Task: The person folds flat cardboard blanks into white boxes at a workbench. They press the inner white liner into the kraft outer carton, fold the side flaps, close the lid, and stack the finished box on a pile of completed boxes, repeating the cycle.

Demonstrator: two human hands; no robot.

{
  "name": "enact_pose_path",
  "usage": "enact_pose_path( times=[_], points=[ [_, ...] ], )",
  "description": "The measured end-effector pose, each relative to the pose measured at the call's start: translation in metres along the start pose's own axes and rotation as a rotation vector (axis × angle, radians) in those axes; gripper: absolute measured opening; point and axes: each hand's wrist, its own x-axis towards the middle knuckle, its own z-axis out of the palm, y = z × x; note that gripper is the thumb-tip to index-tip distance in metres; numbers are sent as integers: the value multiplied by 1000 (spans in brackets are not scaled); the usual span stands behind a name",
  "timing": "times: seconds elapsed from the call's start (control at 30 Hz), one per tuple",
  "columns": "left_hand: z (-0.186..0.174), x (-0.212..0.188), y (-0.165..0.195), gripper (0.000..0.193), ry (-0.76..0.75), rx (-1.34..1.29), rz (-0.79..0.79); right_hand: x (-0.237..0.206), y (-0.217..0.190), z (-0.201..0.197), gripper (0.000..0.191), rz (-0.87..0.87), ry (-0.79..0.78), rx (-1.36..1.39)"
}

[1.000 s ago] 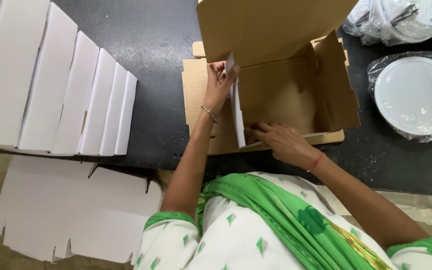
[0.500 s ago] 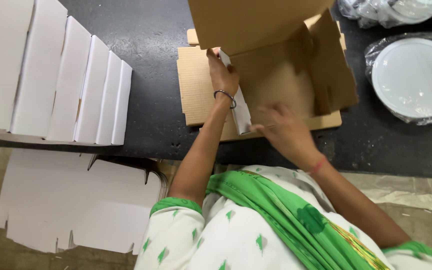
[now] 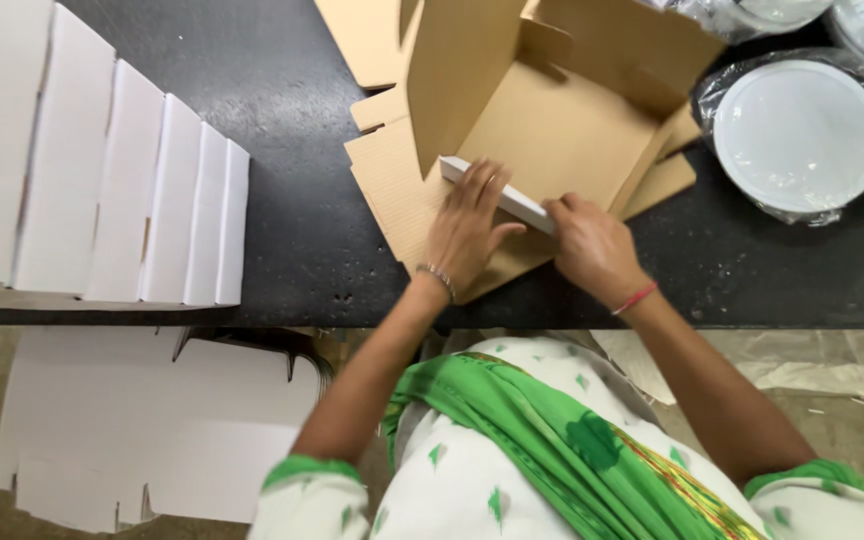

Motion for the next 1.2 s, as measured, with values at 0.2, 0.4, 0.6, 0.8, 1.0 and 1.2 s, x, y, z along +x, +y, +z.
enact_pose_path(
  times=[0.2,0.4,0.6,0.8,1.0,1.2],
  points=[
    [20,48,-29,33,-299,53,111,2,16,3,19,-11,138,20],
    [32,49,-46,25,-344,-4,183,15,26,17,25,41,89,-29],
    [26,43,-54,23,-393,-11,211,7,1,5,29,24,109,48],
    [-44,59,-100,32,-246,453,74,-2,-27,-31,31,-249,-59,487],
    [-59,37,-40,52,-570,3,-64,3,48,-87,47,-255,295,-234],
    [-47,20,-20,12,-488,246,7,7,79,-74,27,-342,237,-275]
  ],
)
